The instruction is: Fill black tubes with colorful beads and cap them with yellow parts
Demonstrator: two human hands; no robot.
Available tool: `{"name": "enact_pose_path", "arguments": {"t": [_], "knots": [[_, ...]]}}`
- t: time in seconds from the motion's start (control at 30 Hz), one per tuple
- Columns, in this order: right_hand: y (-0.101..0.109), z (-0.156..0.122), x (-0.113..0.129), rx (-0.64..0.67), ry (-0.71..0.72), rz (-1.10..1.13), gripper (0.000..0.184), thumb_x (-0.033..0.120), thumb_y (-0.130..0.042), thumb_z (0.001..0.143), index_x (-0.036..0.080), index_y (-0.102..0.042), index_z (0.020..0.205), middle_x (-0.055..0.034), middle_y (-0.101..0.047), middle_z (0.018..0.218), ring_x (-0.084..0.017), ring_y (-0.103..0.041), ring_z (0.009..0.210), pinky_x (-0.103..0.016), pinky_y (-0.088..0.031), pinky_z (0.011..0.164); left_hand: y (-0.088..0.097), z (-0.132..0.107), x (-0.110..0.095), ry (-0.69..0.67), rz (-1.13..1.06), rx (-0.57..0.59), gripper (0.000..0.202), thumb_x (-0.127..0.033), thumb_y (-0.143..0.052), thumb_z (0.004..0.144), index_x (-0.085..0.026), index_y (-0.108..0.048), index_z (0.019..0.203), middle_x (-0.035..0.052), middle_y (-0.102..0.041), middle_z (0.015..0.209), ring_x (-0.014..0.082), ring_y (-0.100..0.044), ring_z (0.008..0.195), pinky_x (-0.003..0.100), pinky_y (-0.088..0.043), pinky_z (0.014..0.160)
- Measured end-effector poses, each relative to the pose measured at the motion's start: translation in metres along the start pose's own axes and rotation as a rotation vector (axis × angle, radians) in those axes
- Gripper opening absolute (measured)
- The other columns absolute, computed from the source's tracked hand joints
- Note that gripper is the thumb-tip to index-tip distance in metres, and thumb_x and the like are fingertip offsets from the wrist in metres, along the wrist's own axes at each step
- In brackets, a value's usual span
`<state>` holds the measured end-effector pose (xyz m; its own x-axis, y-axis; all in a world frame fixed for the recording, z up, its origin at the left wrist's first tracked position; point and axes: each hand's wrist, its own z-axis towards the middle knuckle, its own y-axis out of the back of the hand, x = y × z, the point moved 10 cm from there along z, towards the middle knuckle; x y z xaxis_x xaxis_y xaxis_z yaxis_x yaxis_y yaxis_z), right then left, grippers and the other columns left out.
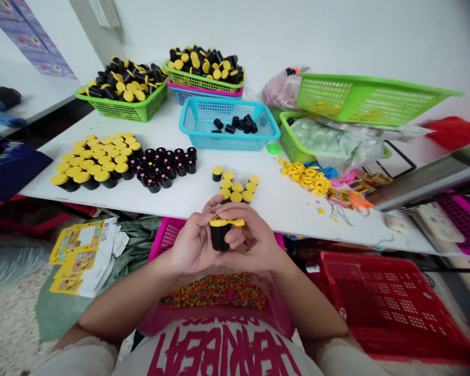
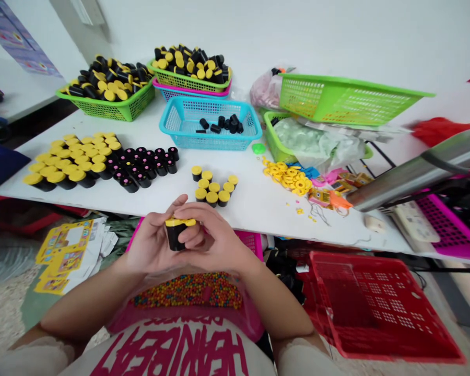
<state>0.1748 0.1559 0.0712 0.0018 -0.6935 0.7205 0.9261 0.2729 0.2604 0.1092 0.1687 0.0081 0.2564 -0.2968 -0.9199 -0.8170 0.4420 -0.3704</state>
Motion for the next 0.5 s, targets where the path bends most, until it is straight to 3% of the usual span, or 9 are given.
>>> {"name": "enact_pose_path", "arguments": {"t": [0.13,0.3,0.4,0.5], "knots": [[0.001,-0.003,0.001,-0.135,-0.062,-0.094,0.047,0.013,-0.064,0.077,0.032,-0.055,0.119,-0.0047,-0.064,0.114,-0.023,-0.061,0.111,-0.043,-0.052,0.097,-0.003,0.002,0.000,0.044,-0.169,-0.045,0.061,-0.042,-0.008,0.091,-0.024,-0.013,0.148,0.0002,-0.037,0.068,0.0174,-0.043,0.057,0.029,-0.035,0.046],[0.002,-0.002,0.001,-0.112,-0.086,-0.036,0.044,0.016,-0.065,0.078,0.031,-0.059,0.119,-0.0050,-0.066,0.114,-0.024,-0.062,0.111,-0.044,-0.053,0.097,0.008,-0.004,0.003,-0.012,-0.197,-0.142,0.052,-0.032,-0.009,0.094,-0.023,-0.026,0.142,0.0009,-0.044,0.068,0.0179,-0.049,0.060,0.032,-0.045,0.052],[0.000,0.001,-0.008,0.057,-0.162,0.237,0.040,0.030,-0.072,0.081,0.031,-0.065,0.120,-0.0054,-0.065,0.122,-0.022,-0.064,0.108,-0.042,-0.054,0.095,0.006,-0.010,-0.003,-0.157,-0.060,-0.035,0.039,-0.044,-0.019,0.096,-0.031,-0.023,0.133,-0.0002,-0.047,0.073,0.0180,-0.054,0.067,0.035,-0.048,0.060],[0.006,0.001,-0.016,0.080,-0.209,0.461,0.020,0.041,-0.068,0.086,0.032,-0.074,0.103,-0.0037,-0.071,0.111,-0.020,-0.066,0.106,-0.040,-0.055,0.094,-0.006,-0.020,-0.014,-0.293,0.169,0.190,0.031,-0.048,-0.035,0.098,-0.035,-0.021,0.122,0.0022,-0.053,0.093,0.0182,-0.060,0.087,0.038,-0.050,0.076]]}}
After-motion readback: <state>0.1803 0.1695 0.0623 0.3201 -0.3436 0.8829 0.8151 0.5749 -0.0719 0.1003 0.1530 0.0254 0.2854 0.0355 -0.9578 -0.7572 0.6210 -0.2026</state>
